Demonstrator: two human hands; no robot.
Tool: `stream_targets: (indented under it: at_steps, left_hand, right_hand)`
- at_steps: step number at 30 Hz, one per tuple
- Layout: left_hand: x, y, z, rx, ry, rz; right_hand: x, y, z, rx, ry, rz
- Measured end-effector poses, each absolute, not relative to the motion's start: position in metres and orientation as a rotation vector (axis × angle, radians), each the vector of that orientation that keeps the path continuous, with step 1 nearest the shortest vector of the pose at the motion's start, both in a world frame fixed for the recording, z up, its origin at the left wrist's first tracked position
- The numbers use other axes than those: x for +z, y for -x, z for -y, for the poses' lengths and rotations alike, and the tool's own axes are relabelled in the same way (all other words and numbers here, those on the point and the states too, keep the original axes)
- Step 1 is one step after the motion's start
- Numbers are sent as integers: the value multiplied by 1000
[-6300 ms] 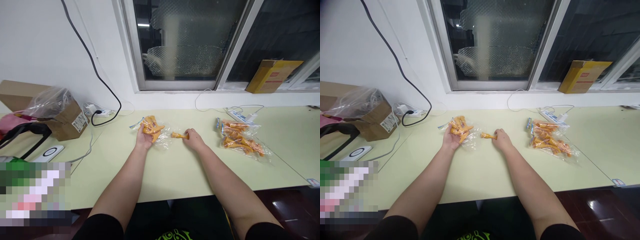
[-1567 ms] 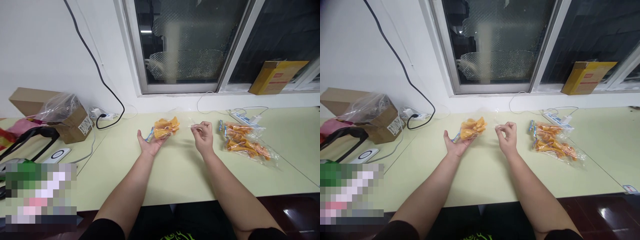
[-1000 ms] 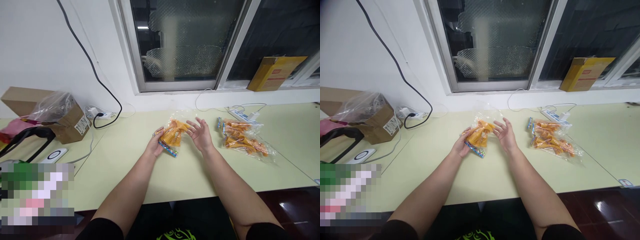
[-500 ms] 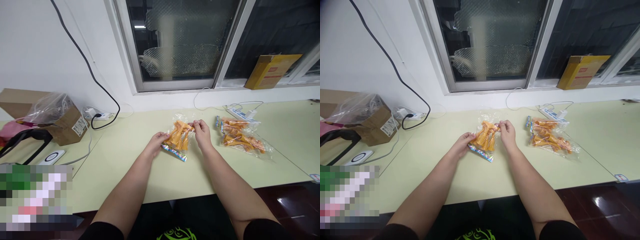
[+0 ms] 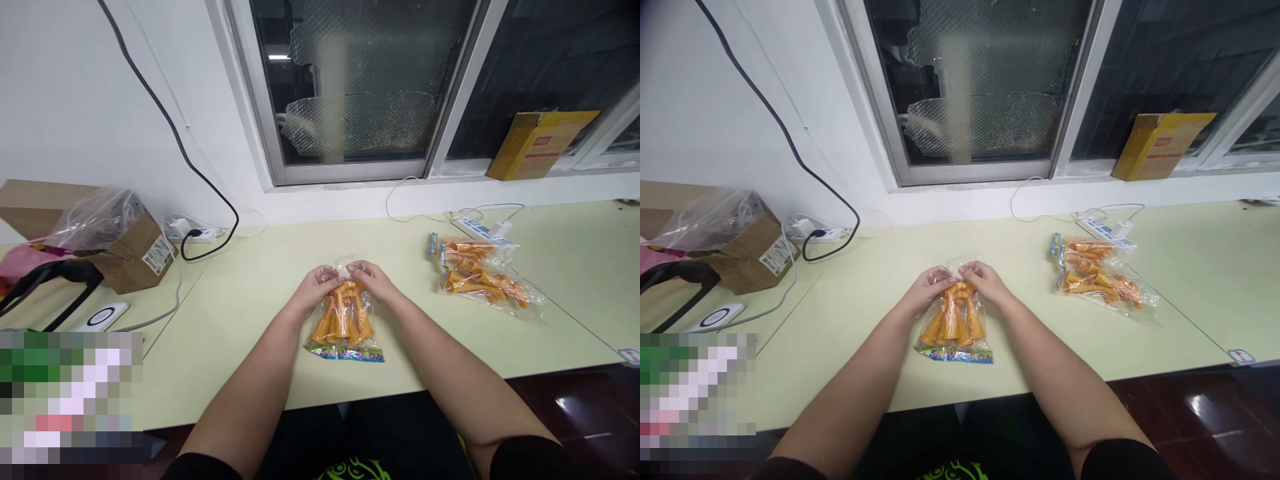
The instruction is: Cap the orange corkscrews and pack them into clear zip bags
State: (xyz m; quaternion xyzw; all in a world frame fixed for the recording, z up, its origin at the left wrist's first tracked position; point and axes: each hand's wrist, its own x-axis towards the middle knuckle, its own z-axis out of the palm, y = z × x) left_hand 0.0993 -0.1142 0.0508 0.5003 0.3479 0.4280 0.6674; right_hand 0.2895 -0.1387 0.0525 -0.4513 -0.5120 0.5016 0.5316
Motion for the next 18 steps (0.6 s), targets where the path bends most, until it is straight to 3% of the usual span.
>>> stream_targets:
  at_steps: [4, 18]
  left_hand:
    - [57, -97, 115, 999, -1072, -827]
    - [53, -83, 96, 1073, -825, -921]
  right_hand:
    - [52, -301, 137, 1465, 1052, 1310]
    - [48, -329, 124, 1207, 1212, 1302]
